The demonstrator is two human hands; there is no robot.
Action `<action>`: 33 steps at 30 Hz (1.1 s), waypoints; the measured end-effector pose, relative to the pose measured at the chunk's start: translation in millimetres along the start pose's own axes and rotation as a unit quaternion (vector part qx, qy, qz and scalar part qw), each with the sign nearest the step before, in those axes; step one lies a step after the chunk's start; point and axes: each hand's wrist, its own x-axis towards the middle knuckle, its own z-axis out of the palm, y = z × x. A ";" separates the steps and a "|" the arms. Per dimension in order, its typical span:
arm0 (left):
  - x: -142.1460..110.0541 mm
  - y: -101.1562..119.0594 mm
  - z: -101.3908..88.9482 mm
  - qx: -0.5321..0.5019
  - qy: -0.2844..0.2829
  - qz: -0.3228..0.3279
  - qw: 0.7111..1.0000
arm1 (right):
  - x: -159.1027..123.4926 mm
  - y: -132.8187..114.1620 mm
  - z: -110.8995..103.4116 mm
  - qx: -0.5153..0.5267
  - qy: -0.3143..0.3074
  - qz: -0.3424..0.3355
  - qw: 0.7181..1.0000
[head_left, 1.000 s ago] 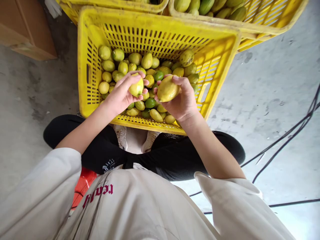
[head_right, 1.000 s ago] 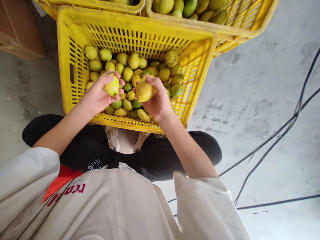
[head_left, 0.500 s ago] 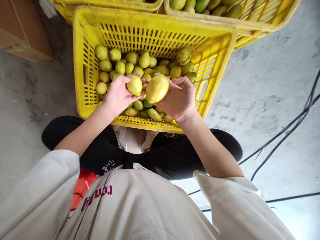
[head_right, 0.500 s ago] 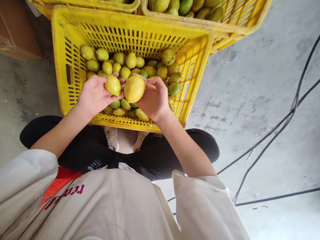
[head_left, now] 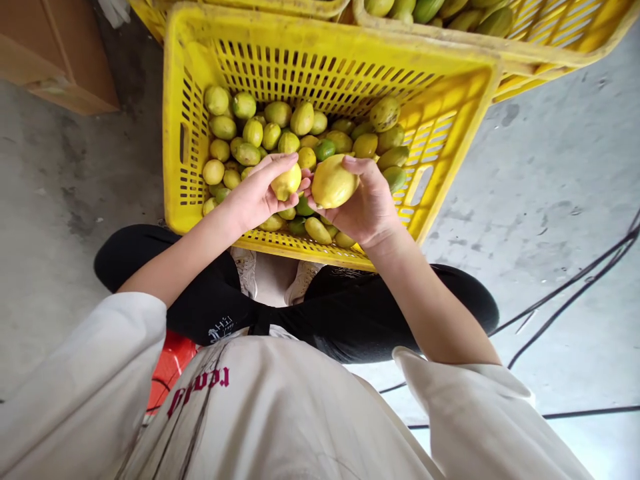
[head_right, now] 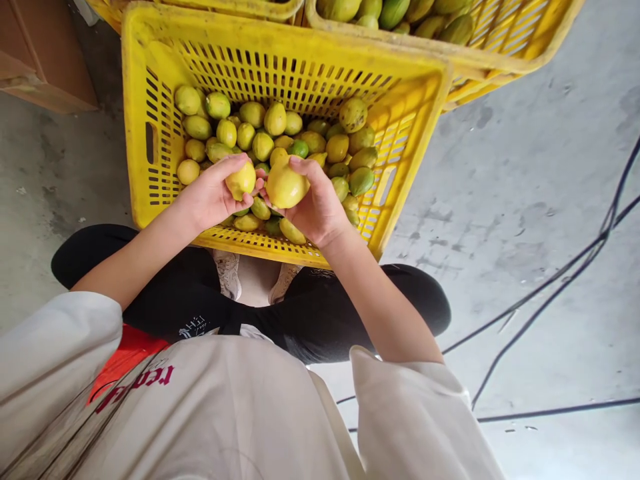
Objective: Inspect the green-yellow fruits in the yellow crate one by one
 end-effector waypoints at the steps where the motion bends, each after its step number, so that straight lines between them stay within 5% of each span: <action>1: 1.7 -1.5 -1.1 0.000 0.000 -0.007 1.000 | 0.7 0.8 -0.7 -0.001 0.000 0.006 1.000; 10: -8.0 4.3 22.1 -0.047 0.034 -0.026 0.998 | 7.5 -0.6 -6.3 -0.016 0.061 0.024 0.998; 14: -12.6 8.5 29.5 -0.067 0.030 -0.006 0.997 | 3.1 -2.0 -3.0 0.002 0.050 -0.036 0.998; 20: -5.3 12.9 22.0 -0.082 0.056 0.024 0.995 | -1.3 -5.0 6.6 0.001 0.038 -0.098 0.995; 29: -11.5 19.8 9.9 -0.008 0.000 0.024 1.000 | -1.2 -7.0 2.0 0.030 0.058 -0.104 0.992; 33: -13.5 21.3 11.0 -0.027 -0.022 0.016 0.999 | -0.2 -9.6 6.9 0.098 0.045 -0.057 0.993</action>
